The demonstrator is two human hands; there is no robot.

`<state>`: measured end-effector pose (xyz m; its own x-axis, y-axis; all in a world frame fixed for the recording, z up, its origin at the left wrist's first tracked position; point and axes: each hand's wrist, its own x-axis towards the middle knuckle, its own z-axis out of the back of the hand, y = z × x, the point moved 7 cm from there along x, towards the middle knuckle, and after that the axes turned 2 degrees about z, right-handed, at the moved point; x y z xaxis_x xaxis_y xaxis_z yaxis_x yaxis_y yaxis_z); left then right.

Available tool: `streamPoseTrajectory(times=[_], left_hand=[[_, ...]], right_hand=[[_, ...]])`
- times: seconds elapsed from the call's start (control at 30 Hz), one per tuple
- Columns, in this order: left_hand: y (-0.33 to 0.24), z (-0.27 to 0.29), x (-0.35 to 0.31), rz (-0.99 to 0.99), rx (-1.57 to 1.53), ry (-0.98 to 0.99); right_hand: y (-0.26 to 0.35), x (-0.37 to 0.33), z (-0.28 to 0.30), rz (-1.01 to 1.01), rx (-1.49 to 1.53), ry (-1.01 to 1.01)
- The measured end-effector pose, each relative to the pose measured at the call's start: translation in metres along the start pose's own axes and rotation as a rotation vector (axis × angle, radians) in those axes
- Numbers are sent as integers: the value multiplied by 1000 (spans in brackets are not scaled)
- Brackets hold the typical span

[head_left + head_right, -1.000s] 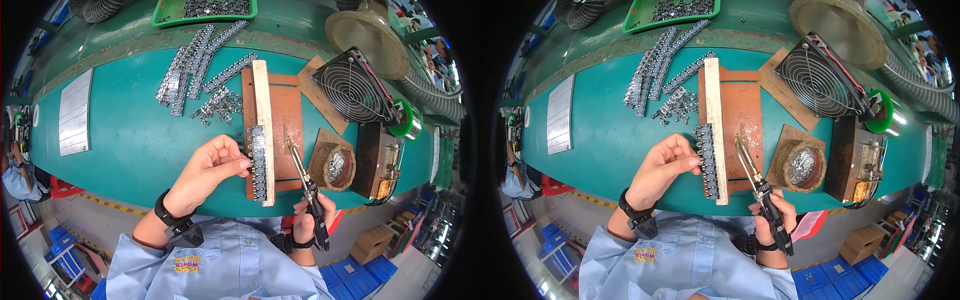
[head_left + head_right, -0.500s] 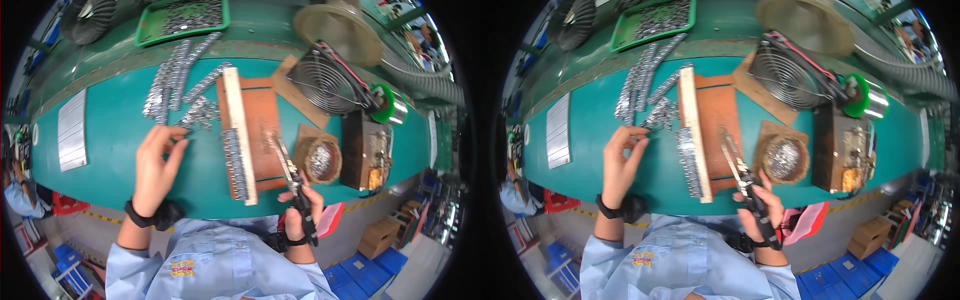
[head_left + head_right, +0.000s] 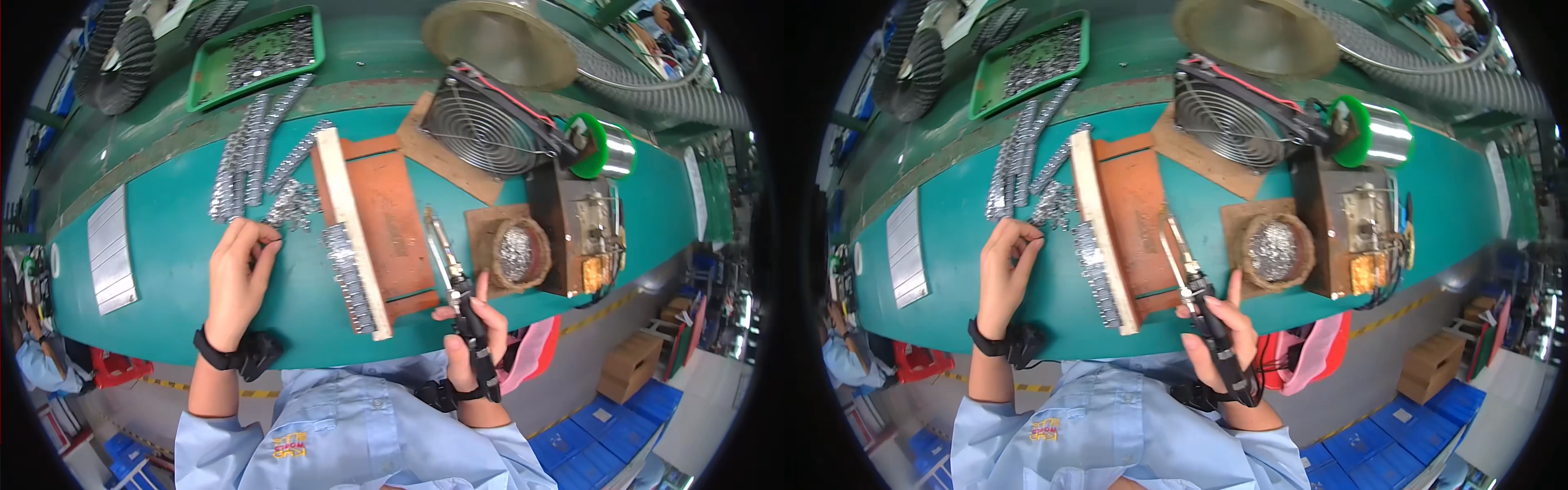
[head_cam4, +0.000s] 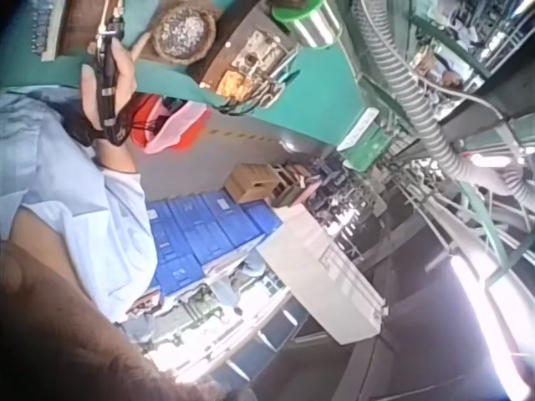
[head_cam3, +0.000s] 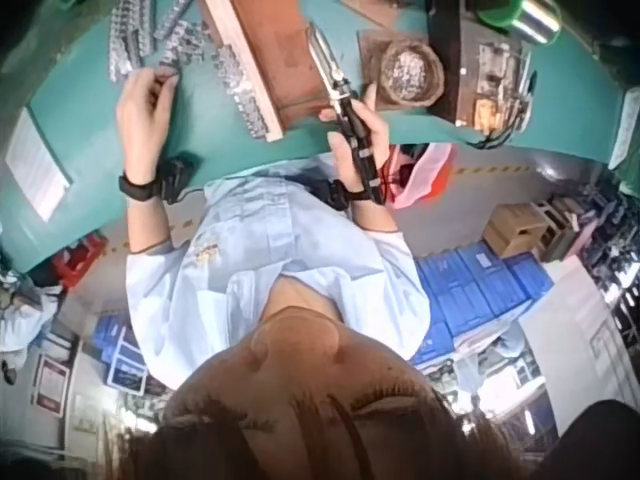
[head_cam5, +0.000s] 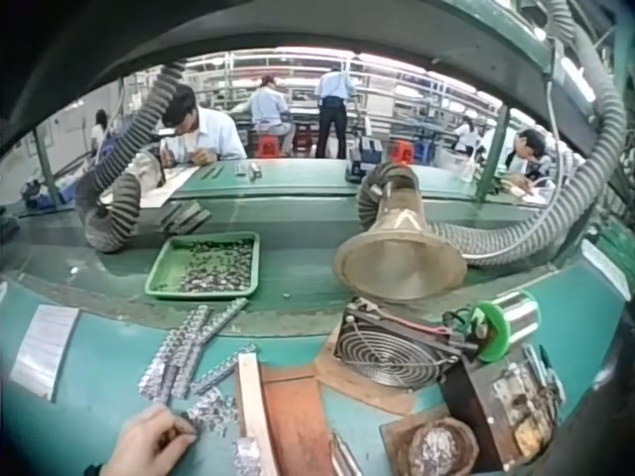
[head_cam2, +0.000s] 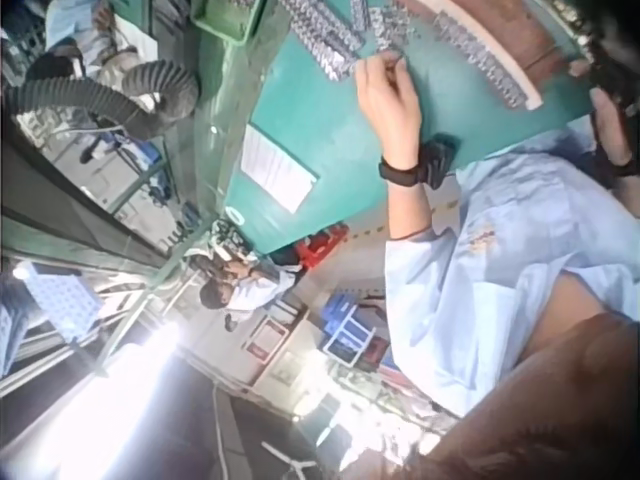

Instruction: Soldering electronic components onto a connector strip at a factory workbench.

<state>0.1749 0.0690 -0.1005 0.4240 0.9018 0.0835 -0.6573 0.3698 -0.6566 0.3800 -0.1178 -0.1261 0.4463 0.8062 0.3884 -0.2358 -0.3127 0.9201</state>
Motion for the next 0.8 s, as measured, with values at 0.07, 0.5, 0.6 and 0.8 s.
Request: streamPoseTrajectory(times=[0.07,0.5,0.6,0.8], left_hand=[[0,-2,1,13,-81,17],[2,-34,-39,478,-1178,396],[-1,-38,-47,514,-1209,394],[1,-49,-52,503,-1161,410]], right_hand=[[0,-3,7,-8,-33,7],[-6,-16,5,-199,-20,-155],[-6,-15,4,-201,-23,-148],[-7,-15,5,-202,-40,-140]])
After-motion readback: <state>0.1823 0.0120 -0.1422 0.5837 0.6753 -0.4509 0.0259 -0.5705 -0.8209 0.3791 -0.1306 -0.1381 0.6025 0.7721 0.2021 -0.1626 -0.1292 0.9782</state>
